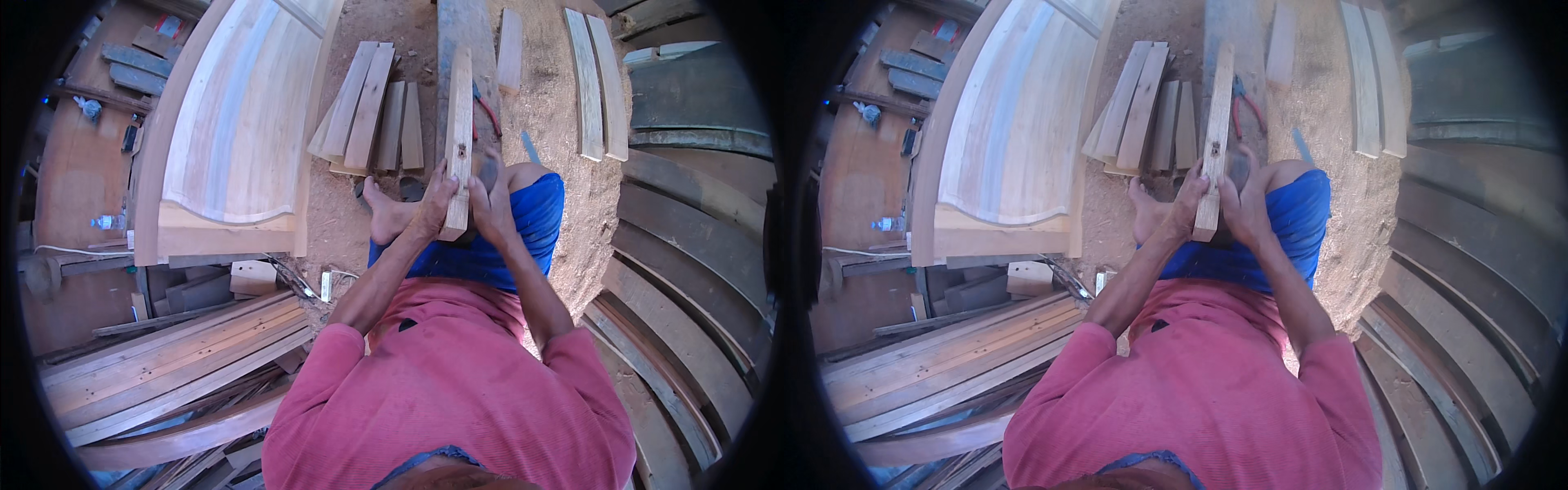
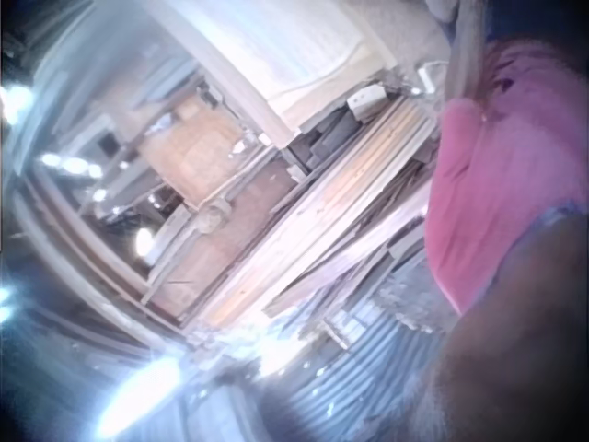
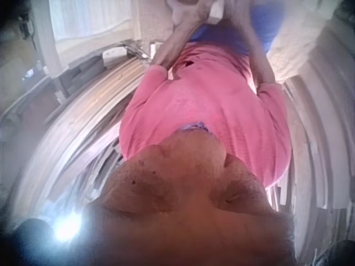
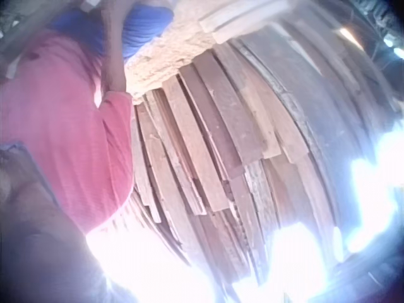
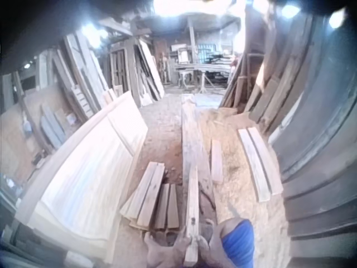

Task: The person sits on the floor and smooths the edges of small wooden planks using a sanding block. They handle the planks one at a time, rubbing the sanding block along the edges and surfaces, then placing the finished pieces aside.

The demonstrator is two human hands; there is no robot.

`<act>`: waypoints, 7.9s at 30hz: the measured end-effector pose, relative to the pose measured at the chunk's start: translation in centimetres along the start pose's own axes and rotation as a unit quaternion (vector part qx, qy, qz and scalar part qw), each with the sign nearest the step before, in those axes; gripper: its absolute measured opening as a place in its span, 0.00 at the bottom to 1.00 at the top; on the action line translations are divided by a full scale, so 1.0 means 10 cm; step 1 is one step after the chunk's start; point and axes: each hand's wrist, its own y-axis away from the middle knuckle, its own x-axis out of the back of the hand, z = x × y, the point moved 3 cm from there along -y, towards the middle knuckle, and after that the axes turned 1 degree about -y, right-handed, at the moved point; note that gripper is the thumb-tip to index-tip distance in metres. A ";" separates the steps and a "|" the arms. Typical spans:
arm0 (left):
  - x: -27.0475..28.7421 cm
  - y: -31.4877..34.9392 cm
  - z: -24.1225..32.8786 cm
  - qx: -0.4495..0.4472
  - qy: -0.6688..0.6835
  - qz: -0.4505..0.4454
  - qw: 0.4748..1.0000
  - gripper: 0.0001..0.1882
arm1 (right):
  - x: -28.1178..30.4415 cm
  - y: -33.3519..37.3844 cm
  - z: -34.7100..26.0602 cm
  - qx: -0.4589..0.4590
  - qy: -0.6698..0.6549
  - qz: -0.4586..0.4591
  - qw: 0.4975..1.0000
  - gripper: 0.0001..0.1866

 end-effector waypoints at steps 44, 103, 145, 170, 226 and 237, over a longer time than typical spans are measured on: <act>0.16 -0.01 -0.29 0.025 -0.006 0.011 1.000 0.42 | -0.09 0.00 0.17 -0.100 0.080 0.027 0.991 0.33; 0.11 0.42 0.05 0.150 0.023 -0.007 0.988 0.49 | 0.36 -0.42 0.87 -0.250 -0.480 0.035 0.840 0.28; -0.64 0.34 0.68 0.041 -0.356 0.221 0.907 0.56 | 0.11 -0.27 0.76 -0.145 -0.206 0.010 0.968 0.33; 0.55 -0.01 -0.15 0.030 -0.266 0.049 0.962 0.43 | -0.40 0.45 0.32 -0.079 0.102 -0.010 0.992 0.35; -0.07 0.35 0.31 -0.029 0.032 -0.022 0.999 0.41 | -0.08 0.33 -0.38 -0.044 -0.018 -0.063 0.997 0.42; -0.11 0.32 0.30 -0.007 0.026 0.002 1.000 0.39 | -0.02 0.51 -0.43 -0.019 0.046 -0.055 0.997 0.42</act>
